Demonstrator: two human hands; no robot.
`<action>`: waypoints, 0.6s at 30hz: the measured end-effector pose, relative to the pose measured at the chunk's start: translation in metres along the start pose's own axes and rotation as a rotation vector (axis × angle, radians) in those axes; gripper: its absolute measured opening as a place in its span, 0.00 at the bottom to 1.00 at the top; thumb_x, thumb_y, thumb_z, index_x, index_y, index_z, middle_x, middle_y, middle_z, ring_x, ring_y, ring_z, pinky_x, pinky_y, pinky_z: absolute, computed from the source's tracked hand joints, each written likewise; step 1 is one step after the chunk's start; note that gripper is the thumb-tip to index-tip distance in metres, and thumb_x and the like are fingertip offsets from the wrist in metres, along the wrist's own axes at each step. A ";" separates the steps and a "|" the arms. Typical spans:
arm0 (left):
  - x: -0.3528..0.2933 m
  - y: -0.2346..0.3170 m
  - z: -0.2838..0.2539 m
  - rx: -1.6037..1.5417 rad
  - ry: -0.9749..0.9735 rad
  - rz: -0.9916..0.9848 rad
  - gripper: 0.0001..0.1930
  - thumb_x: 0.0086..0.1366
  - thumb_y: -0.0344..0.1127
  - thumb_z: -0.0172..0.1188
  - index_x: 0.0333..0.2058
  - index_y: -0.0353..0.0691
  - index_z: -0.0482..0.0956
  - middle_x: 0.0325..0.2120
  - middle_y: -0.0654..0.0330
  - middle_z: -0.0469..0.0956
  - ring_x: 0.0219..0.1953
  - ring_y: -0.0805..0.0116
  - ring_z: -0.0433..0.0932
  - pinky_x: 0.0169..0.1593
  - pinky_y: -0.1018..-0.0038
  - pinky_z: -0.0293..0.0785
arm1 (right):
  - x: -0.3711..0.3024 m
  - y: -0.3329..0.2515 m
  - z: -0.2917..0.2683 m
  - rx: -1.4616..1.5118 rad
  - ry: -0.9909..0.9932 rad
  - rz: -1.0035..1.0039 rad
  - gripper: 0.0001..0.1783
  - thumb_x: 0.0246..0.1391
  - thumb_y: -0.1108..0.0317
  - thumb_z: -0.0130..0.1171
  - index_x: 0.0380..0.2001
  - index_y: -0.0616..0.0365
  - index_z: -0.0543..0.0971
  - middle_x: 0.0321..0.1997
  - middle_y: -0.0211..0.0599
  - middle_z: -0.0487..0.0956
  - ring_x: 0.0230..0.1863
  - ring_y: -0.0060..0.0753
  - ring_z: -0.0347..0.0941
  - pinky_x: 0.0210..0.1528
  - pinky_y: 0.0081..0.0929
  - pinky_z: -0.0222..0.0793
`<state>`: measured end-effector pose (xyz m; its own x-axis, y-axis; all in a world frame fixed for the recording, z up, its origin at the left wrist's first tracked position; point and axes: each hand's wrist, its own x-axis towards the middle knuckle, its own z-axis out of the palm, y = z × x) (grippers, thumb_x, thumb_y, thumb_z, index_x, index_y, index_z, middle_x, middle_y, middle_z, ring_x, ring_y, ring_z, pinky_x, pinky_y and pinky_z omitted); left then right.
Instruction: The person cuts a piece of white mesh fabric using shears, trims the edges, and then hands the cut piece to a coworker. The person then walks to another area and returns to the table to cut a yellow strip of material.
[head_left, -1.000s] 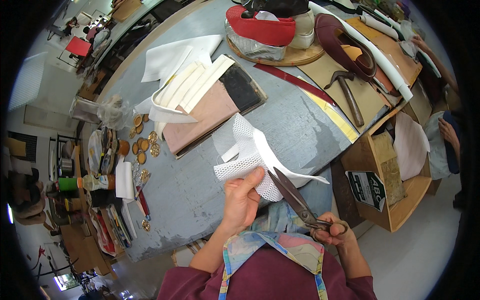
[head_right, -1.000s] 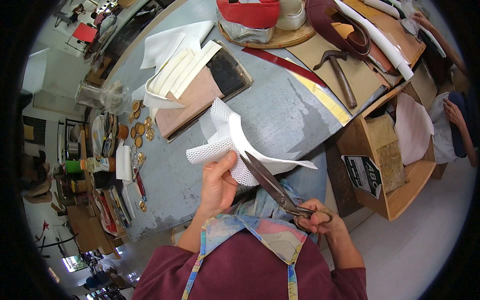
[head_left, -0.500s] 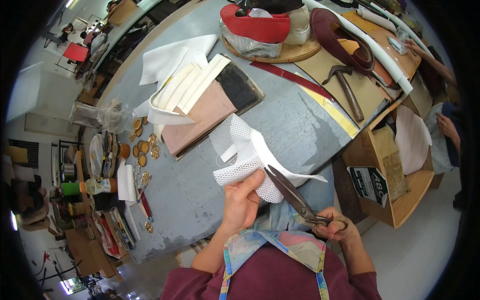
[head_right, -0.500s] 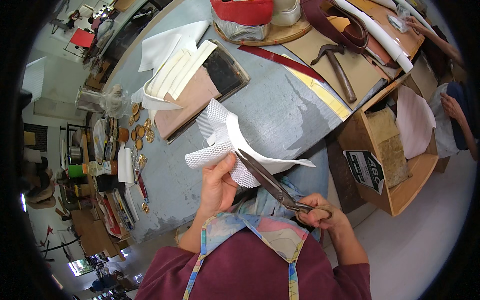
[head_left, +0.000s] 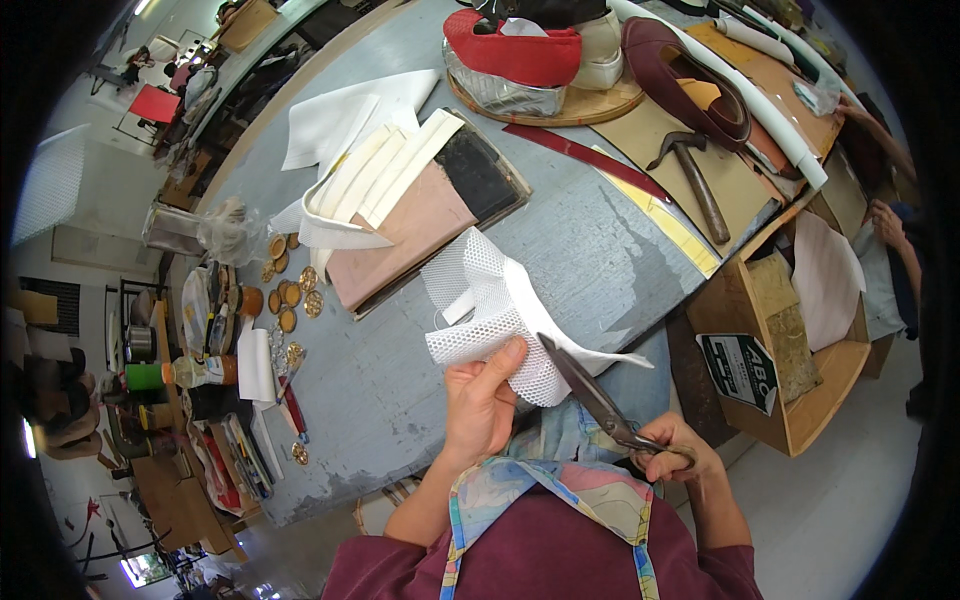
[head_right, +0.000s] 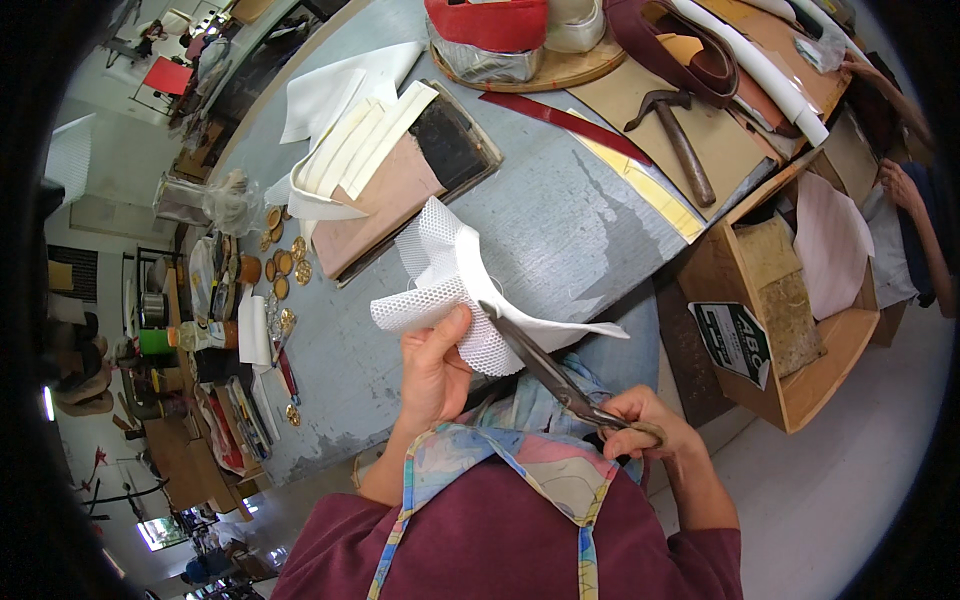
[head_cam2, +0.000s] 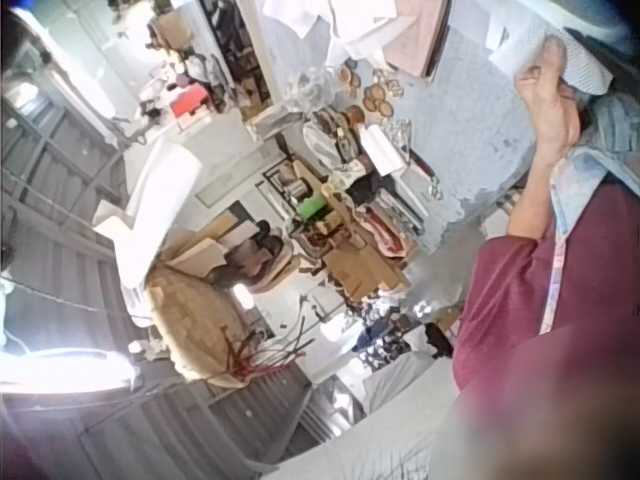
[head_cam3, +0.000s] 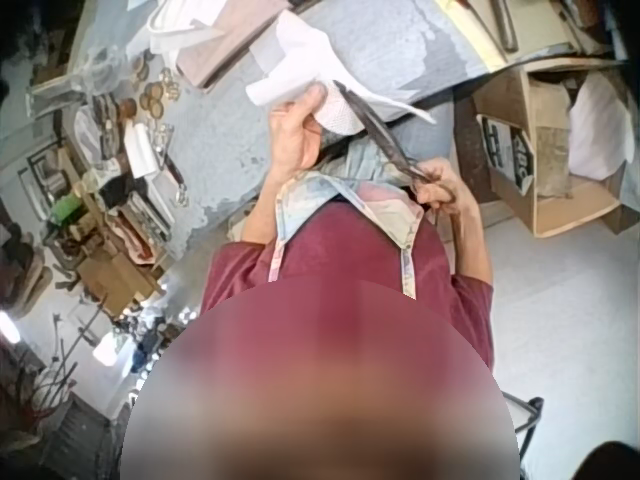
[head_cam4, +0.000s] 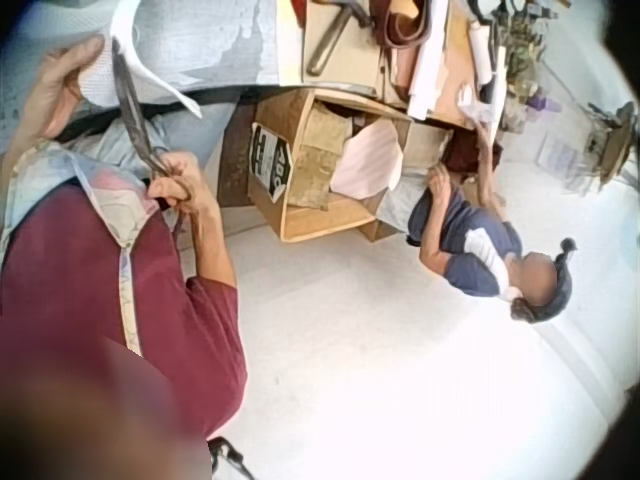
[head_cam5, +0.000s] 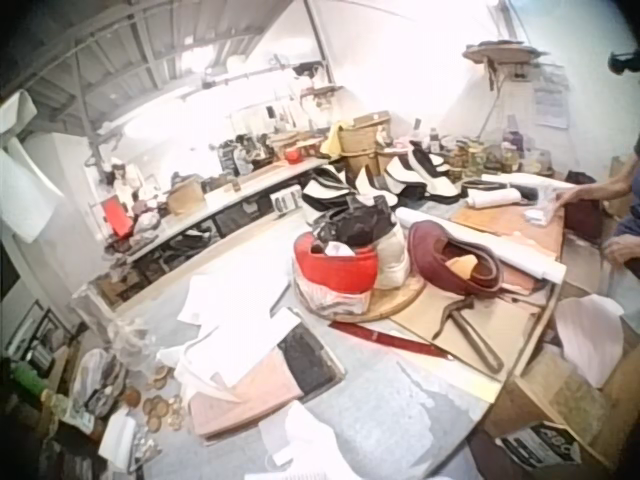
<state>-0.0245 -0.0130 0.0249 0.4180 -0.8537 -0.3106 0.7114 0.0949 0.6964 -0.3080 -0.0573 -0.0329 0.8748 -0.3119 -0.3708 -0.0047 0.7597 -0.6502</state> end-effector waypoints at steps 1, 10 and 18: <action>0.001 0.001 -0.001 0.025 -0.010 -0.011 0.15 0.68 0.27 0.61 0.53 0.33 0.77 0.48 0.55 0.81 0.49 0.67 0.81 0.54 0.68 0.78 | -0.001 -0.002 0.001 -0.022 0.031 -0.019 0.25 0.38 0.62 0.83 0.15 0.57 0.72 0.14 0.26 0.70 0.15 0.16 0.62 0.18 0.20 0.51; 0.007 0.005 -0.007 0.064 -0.012 -0.042 0.18 0.69 0.31 0.60 0.56 0.32 0.73 0.48 0.56 0.80 0.47 0.66 0.81 0.52 0.68 0.79 | 0.017 -0.053 0.043 -0.619 0.590 -0.259 0.20 0.40 0.67 0.82 0.20 0.56 0.75 0.20 0.20 0.73 0.24 0.10 0.63 0.26 0.15 0.58; 0.014 0.018 -0.012 -0.049 -0.129 -0.149 0.21 0.72 0.39 0.58 0.58 0.31 0.70 0.52 0.53 0.79 0.50 0.64 0.81 0.53 0.66 0.79 | 0.068 -0.057 0.070 -0.446 0.470 -0.341 0.16 0.45 0.70 0.78 0.27 0.54 0.76 0.27 0.20 0.76 0.28 0.09 0.66 0.30 0.13 0.61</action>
<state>0.0013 -0.0173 0.0251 0.2324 -0.9184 -0.3202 0.7882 -0.0151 0.6153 -0.2142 -0.0823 0.0254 0.5631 -0.7776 -0.2798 -0.0534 0.3036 -0.9513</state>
